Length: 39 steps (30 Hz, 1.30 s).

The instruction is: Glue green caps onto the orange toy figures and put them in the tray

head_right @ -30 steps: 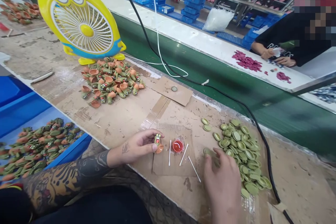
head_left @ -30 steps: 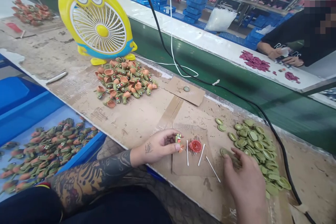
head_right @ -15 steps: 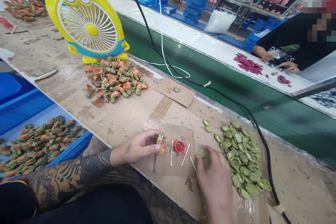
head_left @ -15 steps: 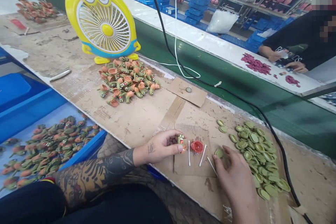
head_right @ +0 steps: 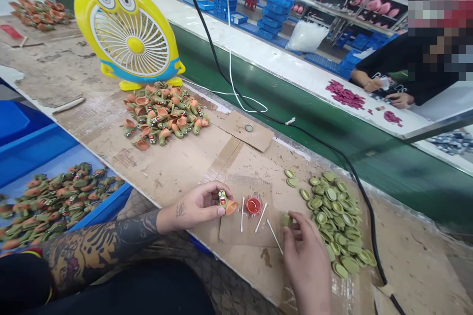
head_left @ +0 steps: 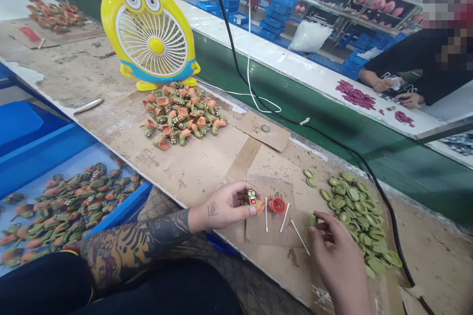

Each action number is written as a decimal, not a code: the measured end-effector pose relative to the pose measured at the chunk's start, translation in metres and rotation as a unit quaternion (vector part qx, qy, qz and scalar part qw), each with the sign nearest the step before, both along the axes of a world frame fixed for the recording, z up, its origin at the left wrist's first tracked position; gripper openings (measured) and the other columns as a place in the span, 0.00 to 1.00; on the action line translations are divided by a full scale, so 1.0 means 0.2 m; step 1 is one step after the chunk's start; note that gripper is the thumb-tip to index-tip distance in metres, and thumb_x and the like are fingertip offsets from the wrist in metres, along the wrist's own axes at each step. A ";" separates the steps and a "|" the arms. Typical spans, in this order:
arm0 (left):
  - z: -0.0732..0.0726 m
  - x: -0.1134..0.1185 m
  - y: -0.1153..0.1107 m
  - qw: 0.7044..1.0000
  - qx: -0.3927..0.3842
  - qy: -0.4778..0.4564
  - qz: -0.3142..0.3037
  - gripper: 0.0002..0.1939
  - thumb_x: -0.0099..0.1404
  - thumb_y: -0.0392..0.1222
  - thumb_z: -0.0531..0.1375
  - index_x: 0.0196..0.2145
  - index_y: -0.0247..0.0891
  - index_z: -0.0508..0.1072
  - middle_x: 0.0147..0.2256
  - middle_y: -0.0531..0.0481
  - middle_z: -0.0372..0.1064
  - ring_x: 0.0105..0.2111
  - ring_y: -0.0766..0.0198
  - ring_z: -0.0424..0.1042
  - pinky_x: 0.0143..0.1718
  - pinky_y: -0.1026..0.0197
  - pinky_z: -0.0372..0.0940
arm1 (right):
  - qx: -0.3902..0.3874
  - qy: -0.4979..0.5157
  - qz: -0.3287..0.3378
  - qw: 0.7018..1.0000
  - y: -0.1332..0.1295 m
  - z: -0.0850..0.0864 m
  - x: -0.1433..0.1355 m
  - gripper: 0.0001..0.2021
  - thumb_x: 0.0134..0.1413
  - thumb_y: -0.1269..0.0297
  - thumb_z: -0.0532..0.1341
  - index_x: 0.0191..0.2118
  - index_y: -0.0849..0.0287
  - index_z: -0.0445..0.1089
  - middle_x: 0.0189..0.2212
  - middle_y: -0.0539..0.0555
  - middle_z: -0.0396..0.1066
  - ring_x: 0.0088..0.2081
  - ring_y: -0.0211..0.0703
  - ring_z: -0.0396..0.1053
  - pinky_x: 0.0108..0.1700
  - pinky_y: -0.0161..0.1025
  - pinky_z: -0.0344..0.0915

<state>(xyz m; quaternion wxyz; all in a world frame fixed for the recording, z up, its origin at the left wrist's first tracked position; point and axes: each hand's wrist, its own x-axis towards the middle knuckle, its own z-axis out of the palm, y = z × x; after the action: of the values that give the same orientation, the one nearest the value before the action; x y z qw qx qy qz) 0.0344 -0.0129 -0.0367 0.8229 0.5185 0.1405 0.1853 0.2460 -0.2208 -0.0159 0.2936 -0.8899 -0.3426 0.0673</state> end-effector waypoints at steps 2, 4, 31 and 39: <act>0.00 0.00 0.00 1.000 -0.006 -0.002 0.002 0.25 0.58 0.53 0.73 0.46 0.36 0.73 0.46 0.44 0.71 0.43 0.61 0.71 0.49 0.57 0.66 | 0.007 0.013 -0.012 1.000 -0.01 0.00 0.00 0.23 0.53 0.47 0.62 0.47 0.58 0.76 0.39 0.57 0.77 0.34 0.48 0.74 0.40 0.47 0.71; 0.01 -0.01 -0.01 1.000 -0.017 -0.008 -0.004 0.24 0.58 0.52 0.74 0.45 0.36 0.73 0.45 0.44 0.72 0.42 0.62 0.71 0.47 0.58 0.66 | 0.057 0.060 -0.030 0.996 -0.02 0.02 -0.06 0.25 0.53 0.45 0.66 0.49 0.58 0.76 0.40 0.58 0.78 0.37 0.50 0.76 0.42 0.47 0.73; 0.12 -0.05 -0.05 0.961 0.256 -0.081 0.058 0.15 0.52 0.40 0.77 0.39 0.38 0.85 0.40 0.41 0.84 0.38 0.56 0.83 0.41 0.62 0.74 | 0.179 -0.068 0.221 0.956 0.12 0.15 -0.46 0.09 0.66 0.63 0.64 0.50 0.53 0.75 0.44 0.54 0.76 0.45 0.42 0.77 0.47 0.36 0.74; 0.11 -0.10 -0.07 0.962 0.256 -0.074 0.059 0.15 0.53 0.39 0.77 0.38 0.38 0.83 0.39 0.40 0.84 0.38 0.55 0.83 0.41 0.61 0.74 | 0.169 -0.067 0.255 0.950 0.15 0.17 -0.48 0.09 0.66 0.64 0.64 0.50 0.53 0.73 0.43 0.53 0.76 0.43 0.40 0.77 0.45 0.34 0.75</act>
<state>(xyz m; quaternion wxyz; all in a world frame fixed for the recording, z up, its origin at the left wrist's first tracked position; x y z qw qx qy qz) 0.0144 -0.0270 -0.0145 0.6582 0.6875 0.0572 0.3016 0.1498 -0.1907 0.0183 0.3886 -0.7127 -0.5836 0.0212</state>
